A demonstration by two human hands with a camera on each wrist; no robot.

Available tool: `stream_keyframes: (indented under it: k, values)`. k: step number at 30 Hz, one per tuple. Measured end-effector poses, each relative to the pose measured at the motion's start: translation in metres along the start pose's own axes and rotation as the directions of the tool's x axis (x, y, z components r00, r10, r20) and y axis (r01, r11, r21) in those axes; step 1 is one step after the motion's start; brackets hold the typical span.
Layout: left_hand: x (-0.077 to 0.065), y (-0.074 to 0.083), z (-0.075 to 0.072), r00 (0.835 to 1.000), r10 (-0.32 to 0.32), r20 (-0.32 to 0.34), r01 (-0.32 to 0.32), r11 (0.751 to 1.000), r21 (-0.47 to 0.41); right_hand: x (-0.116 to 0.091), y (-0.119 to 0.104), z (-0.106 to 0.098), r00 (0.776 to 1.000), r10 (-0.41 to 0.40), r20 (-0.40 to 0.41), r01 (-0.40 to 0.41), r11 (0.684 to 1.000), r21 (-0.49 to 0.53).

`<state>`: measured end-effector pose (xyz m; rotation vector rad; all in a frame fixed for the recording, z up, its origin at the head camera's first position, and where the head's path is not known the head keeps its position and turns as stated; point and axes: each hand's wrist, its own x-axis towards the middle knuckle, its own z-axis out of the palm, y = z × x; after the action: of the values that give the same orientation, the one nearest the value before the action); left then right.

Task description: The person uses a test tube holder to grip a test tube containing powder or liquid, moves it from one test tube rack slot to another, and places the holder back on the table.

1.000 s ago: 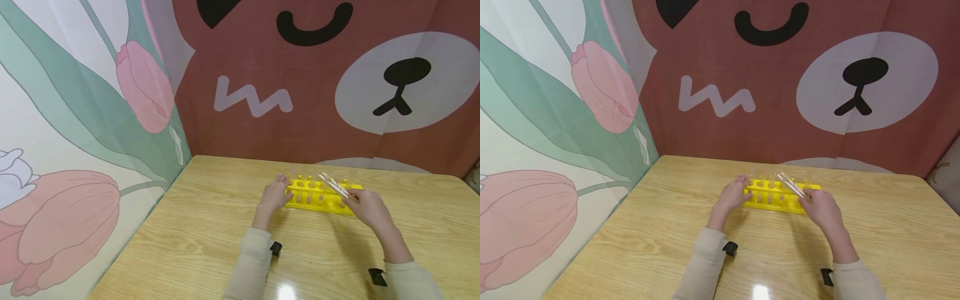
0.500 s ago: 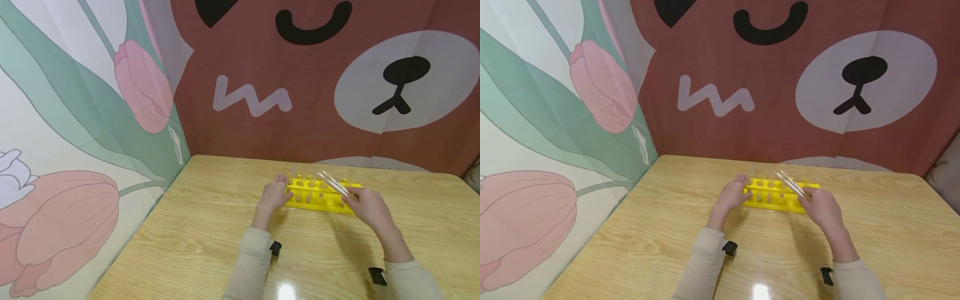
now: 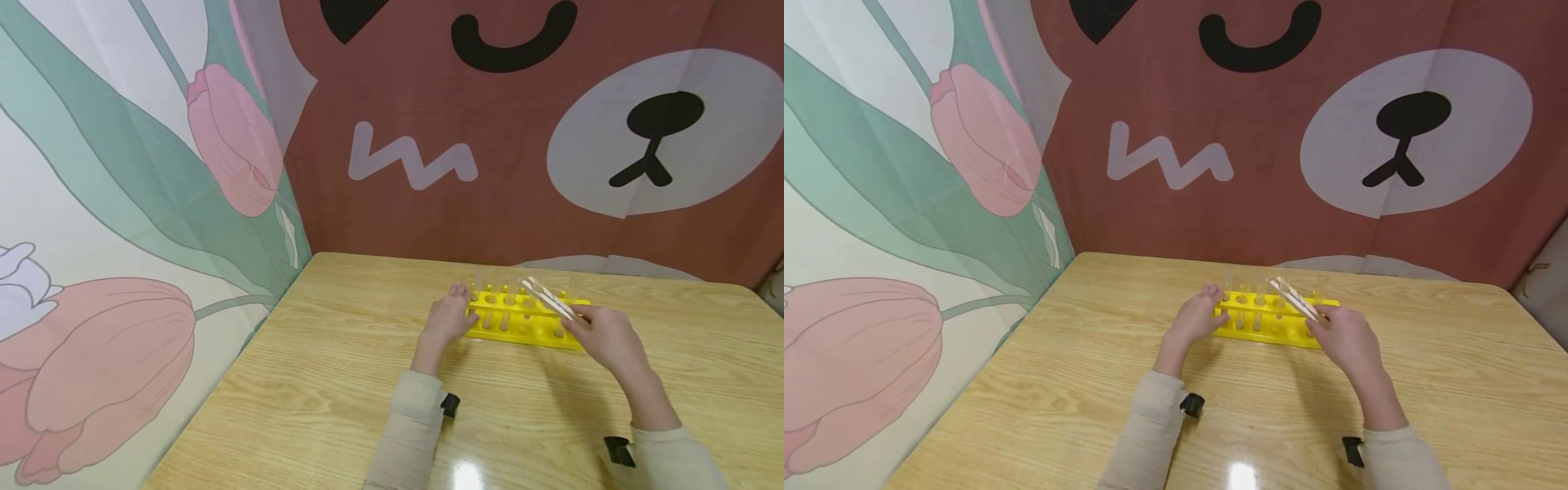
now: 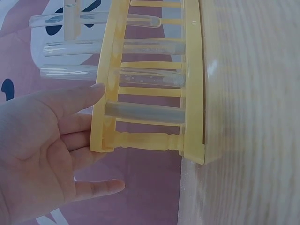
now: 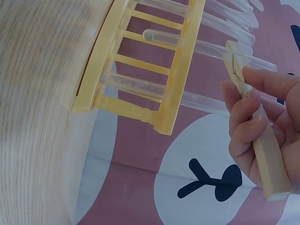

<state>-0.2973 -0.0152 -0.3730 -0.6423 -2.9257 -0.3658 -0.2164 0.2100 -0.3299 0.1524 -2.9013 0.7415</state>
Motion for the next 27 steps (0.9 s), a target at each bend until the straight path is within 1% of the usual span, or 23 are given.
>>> stream_keyframes:
  k: [7, 16, 22, 27]
  values:
    - [0.0000, 0.0004, -0.0012, 1.000, -0.001, 0.006, 0.001, 1.000, 0.007, -0.0015, 0.0003, -0.0021, 1.000, 0.011, 0.002, -0.011, 1.000, 0.014]
    - [-0.0016, -0.0007, -0.0009, 1.000, 0.013, -0.004, -0.013, 1.000, -0.016, -0.0032, 0.0000, -0.0054, 1.000, 0.006, -0.012, -0.005, 1.000, 0.027]
    - [-0.0010, -0.0012, -0.0002, 0.999, 0.033, -0.015, -0.033, 0.999, -0.004, -0.0039, -0.0011, -0.0078, 1.000, 0.002, -0.024, -0.001, 0.999, 0.035]
    - [-0.0009, -0.0012, -0.0005, 1.000, 0.021, -0.003, -0.021, 1.000, -0.001, -0.0053, -0.0016, -0.0086, 0.999, -0.002, -0.034, 0.003, 1.000, 0.030]
